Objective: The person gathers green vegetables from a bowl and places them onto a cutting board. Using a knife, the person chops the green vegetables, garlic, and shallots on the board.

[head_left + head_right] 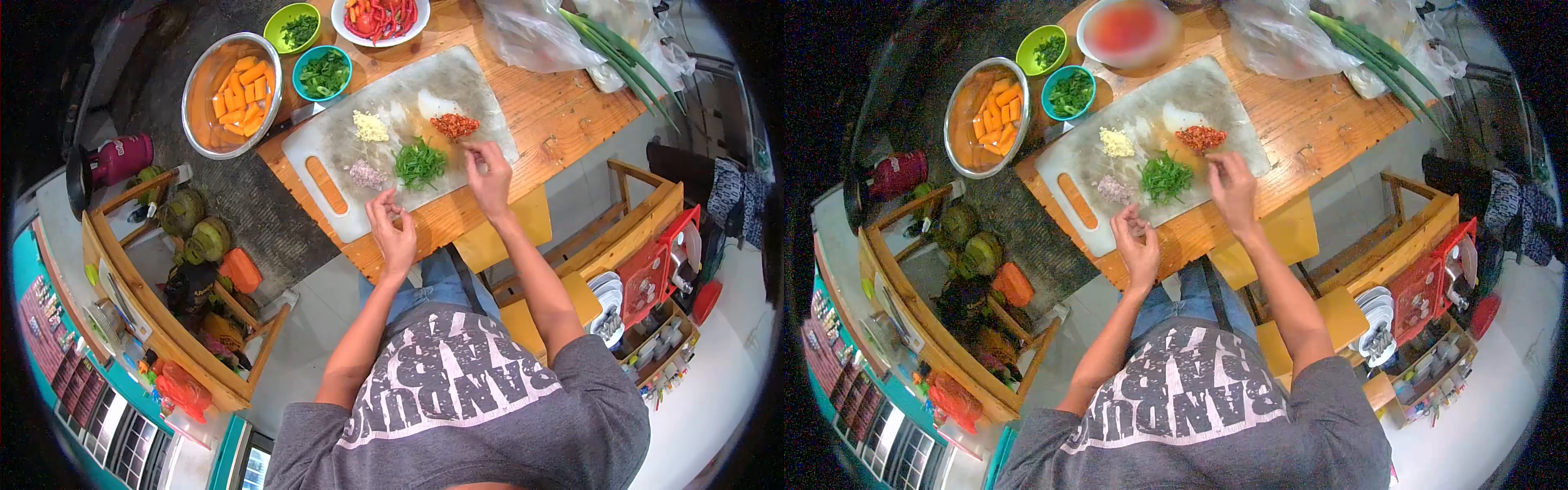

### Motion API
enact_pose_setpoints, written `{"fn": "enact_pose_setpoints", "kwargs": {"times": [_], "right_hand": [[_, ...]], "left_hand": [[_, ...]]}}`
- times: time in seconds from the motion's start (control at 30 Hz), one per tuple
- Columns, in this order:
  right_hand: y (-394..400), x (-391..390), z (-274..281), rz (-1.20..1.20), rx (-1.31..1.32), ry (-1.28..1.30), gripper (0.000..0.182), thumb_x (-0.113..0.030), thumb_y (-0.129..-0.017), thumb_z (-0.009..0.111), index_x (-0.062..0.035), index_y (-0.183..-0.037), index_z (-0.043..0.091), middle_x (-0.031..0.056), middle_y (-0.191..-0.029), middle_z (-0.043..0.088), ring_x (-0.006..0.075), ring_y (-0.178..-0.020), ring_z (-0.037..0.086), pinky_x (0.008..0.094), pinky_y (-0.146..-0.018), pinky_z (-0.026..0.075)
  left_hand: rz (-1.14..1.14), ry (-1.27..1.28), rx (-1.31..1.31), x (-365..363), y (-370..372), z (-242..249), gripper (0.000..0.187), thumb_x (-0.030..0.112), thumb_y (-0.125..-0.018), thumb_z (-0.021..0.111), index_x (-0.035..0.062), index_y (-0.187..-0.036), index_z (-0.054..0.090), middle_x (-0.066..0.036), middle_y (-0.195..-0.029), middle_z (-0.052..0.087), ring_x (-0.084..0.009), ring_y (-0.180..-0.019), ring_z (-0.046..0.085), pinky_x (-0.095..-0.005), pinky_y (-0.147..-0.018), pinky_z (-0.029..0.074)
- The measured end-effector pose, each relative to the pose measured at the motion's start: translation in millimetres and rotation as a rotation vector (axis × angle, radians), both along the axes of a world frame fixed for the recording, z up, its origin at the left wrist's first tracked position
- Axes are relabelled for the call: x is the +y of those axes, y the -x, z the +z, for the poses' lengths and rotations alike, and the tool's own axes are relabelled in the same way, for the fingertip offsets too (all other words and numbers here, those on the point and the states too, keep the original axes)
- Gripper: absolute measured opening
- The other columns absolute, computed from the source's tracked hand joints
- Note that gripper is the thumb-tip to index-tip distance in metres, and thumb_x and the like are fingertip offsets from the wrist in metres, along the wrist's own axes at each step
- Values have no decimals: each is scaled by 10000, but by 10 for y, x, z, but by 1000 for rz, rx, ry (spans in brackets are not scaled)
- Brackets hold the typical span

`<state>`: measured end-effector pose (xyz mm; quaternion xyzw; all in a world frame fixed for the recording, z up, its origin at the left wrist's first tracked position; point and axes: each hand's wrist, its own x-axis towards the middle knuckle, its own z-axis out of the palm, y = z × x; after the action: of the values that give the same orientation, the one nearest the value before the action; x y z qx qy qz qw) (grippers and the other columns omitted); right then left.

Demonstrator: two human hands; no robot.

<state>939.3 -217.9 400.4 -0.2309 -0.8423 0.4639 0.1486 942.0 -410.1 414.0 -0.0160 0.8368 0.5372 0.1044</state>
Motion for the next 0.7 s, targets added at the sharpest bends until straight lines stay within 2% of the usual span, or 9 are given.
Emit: {"fn": "enact_pose_setpoints", "kwargs": {"times": [0.17,0.27,0.37,0.4,0.5,0.53,0.63,0.67,0.7], "right_hand": [[35,47,-12,74,6,-62,204,57,-850,614,-18,-1026,684,86,-837,607,141,-686,566,258,-633,468],[109,-33,82,123,27,-61,194,40,-841,625,-27,-1017,673,121,-879,621,234,-727,633,319,-655,505],[217,-147,254,174,-138,84,214,49,-835,612,-25,-1025,678,124,-880,614,236,-752,627,309,-657,501],[241,-170,246,188,-26,-18,206,38,-839,608,-26,-1019,683,107,-855,613,194,-716,618,292,-630,493],[311,-133,245,186,16,-4,203,33,-836,607,-25,-1015,684,90,-826,620,157,-683,603,275,-618,486],[338,-123,229,133,-68,118,160,-2,-865,615,-21,-1009,684,56,-822,640,121,-682,593,268,-628,486],[423,-104,266,115,-177,392,123,-42,-900,615,-13,-998,684,43,-867,666,89,-720,594,268,-638,485],[419,-114,303,186,-226,508,150,-73,-916,606,-16,-1036,676,44,-909,673,94,-762,607,269,-673,496],[411,-171,336,264,-274,631,179,-105,-932,596,-20,-1073,668,46,-950,680,98,-805,620,270,-708,506]], "left_hand": [[37,-127,-47,-118,-53,-63,274,-76,-837,568,-26,-1106,554,-119,-1041,505,-192,-813,556,-323,-743,479],[-19,-25,-2,-190,-62,-42,237,-71,-848,580,-16,-1078,558,-105,-984,522,-178,-821,569,-289,-725,481],[-9,-24,-49,-338,-64,-6,196,-52,-865,597,-3,-1051,561,-74,-919,538,-142,-828,570,-258,-714,472],[5,-51,-84,-379,-74,31,180,-43,-872,605,1,-1041,562,-62,-898,544,-126,-829,568,-249,-710,468],[129,-92,-88,-601,-39,147,158,-6,-885,636,14,-1026,568,-23,-839,554,-85,-772,547,-239,-674,457],[150,-83,-16,-739,-46,35,159,16,-889,655,24,-1020,565,11,-794,559,-55,-726,530,-228,-641,446],[217,-230,-246,-914,56,99,156,26,-903,647,39,-1035,565,36,-774,555,-31,-722,519,-202,-641,427],[158,-275,-335,-869,113,197,166,167,-972,587,53,-1091,563,18,-834,588,-55,-746,546,-224,-659,439],[176,-486,-462,-804,163,219,244,254,-986,535,58,-1131,550,-7,-895,604,-76,-773,564,-233,-671,454]]}}
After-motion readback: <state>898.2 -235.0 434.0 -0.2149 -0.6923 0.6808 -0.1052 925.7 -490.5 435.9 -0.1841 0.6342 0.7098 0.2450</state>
